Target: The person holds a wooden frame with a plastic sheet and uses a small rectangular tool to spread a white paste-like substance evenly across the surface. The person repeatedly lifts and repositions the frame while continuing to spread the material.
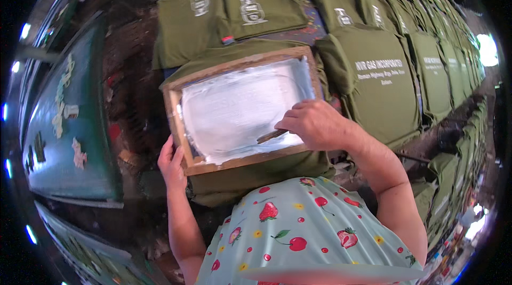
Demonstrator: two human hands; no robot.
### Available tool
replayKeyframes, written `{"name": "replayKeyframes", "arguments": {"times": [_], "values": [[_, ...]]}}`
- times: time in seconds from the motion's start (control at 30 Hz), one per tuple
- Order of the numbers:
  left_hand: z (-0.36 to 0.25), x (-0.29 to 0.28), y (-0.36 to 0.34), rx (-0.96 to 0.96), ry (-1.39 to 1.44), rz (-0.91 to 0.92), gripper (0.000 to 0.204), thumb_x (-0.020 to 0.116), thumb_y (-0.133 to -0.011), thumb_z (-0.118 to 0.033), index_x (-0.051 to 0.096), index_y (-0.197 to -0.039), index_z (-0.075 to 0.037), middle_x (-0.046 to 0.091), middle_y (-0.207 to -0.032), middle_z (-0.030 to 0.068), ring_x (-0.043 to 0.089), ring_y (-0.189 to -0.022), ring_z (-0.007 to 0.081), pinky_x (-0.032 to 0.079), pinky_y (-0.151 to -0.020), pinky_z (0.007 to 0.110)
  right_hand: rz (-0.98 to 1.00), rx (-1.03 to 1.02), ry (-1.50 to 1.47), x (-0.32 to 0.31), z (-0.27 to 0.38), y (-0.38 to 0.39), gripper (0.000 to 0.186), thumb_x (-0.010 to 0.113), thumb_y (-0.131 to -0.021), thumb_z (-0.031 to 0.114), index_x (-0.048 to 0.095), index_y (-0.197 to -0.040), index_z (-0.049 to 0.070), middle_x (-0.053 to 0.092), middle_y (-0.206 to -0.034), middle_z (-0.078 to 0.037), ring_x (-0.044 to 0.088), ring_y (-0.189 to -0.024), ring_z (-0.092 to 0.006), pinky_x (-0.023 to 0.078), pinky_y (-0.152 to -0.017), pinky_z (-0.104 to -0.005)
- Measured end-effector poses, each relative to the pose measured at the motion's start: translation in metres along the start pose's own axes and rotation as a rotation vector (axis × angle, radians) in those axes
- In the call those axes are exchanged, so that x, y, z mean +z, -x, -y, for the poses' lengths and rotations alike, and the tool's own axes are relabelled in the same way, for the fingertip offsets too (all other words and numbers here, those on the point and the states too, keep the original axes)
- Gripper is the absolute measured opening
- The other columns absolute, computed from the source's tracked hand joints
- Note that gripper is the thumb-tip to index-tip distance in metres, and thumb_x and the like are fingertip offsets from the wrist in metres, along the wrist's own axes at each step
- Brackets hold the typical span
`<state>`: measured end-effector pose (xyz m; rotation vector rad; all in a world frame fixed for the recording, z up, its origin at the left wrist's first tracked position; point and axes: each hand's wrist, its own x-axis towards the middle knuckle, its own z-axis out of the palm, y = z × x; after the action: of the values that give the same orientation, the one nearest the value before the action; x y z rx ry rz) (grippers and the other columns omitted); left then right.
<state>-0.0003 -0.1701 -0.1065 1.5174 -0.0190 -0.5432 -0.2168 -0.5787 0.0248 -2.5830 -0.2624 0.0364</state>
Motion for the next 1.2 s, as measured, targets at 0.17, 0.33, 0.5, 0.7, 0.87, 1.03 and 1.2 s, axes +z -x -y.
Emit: {"name": "replayKeyframes", "arguments": {"times": [0.17, 0.33, 0.5, 0.7, 0.87, 1.03, 1.2], "values": [[0.006, 0.0, -0.006, -0.033, 0.045, -0.034, 0.057, 0.078, -0.104, 0.002, 0.064, -0.159, 0.006, 0.075, -0.147, 0.0125, 0.072, -0.129, 0.0192, 0.055, -0.117, 0.036, -0.061, -0.072, 0.122, 0.032, 0.005, -0.108, 0.033, 0.069, -0.091, 0.006, 0.081, -0.122, 0.006, 0.08, -0.108, -0.015, 0.077, -0.105, -0.0377, 0.061, -0.096, -0.0506], [0.004, 0.003, -0.004, 0.007, 0.024, -0.012, 0.055, 0.078, -0.103, 0.004, 0.068, -0.157, 0.005, 0.078, -0.14, 0.0093, 0.073, -0.121, 0.0156, 0.057, -0.113, 0.034, -0.172, 0.002, 0.19, 0.061, 0.017, -0.171, 0.039, 0.068, -0.091, 0.003, 0.08, -0.128, 0.009, 0.079, -0.113, -0.016, 0.076, -0.109, -0.0389, 0.061, -0.098, -0.0506], [0.005, 0.004, -0.006, 0.026, 0.039, -0.002, 0.055, 0.079, -0.102, 0.005, 0.069, -0.155, 0.004, 0.08, -0.134, 0.0078, 0.074, -0.116, 0.0136, 0.058, -0.108, 0.032, -0.163, -0.099, 0.284, 0.089, 0.045, -0.141, 0.044, 0.07, -0.093, 0.01, 0.074, -0.137, 0.01, 0.074, -0.116, -0.013, 0.072, -0.107, -0.0352, 0.058, -0.101, -0.0515], [0.009, 0.006, -0.004, 0.054, 0.077, 0.007, 0.054, 0.079, -0.102, 0.006, 0.069, -0.155, 0.004, 0.08, -0.134, 0.0083, 0.075, -0.115, 0.0132, 0.059, -0.107, 0.032, -0.055, -0.167, 0.223, 0.092, 0.088, -0.094, 0.045, 0.071, -0.093, 0.016, 0.075, -0.138, 0.01, 0.073, -0.117, -0.01, 0.071, -0.105, -0.033, 0.059, -0.101, -0.0485], [0.003, 0.007, -0.003, 0.01, 0.044, -0.011, 0.055, 0.078, -0.102, 0.006, 0.069, -0.156, 0.004, 0.08, -0.135, 0.0093, 0.075, -0.117, 0.0137, 0.059, -0.109, 0.033, 0.171, -0.025, 0.1, 0.051, 0.051, -0.131, 0.043, 0.069, -0.092, 0.002, 0.079, -0.133, 0.006, 0.08, -0.118, -0.015, 0.077, -0.112, -0.0379, 0.061, -0.102, -0.0507], [0.0, 0.009, -0.002, 0.038, 0.043, -0.003, 0.056, 0.078, -0.101, 0.006, 0.07, -0.156, 0.003, 0.08, -0.136, 0.0084, 0.074, -0.116, 0.0131, 0.059, -0.108, 0.032, -0.137, 0.008, 0.185, 0.045, 0.013, -0.202, 0.041, 0.065, -0.087, -0.001, 0.083, -0.123, 0.008, 0.081, -0.113, -0.018, 0.078, -0.112, -0.0405, 0.062, -0.1, -0.0527], [-0.001, 0.006, -0.001, 0.031, -0.044, -0.026, 0.055, 0.079, -0.1, 0.005, 0.07, -0.155, 0.002, 0.079, -0.135, 0.0063, 0.073, -0.115, 0.0124, 0.058, -0.108, 0.032, 0.047, -0.249, 0.129, 0.044, 0.014, -0.219, 0.034, 0.07, -0.087, -0.003, 0.084, -0.117, 0.006, 0.082, -0.115, -0.015, 0.077, -0.111, -0.0396, 0.062, -0.097, -0.0515]]}}
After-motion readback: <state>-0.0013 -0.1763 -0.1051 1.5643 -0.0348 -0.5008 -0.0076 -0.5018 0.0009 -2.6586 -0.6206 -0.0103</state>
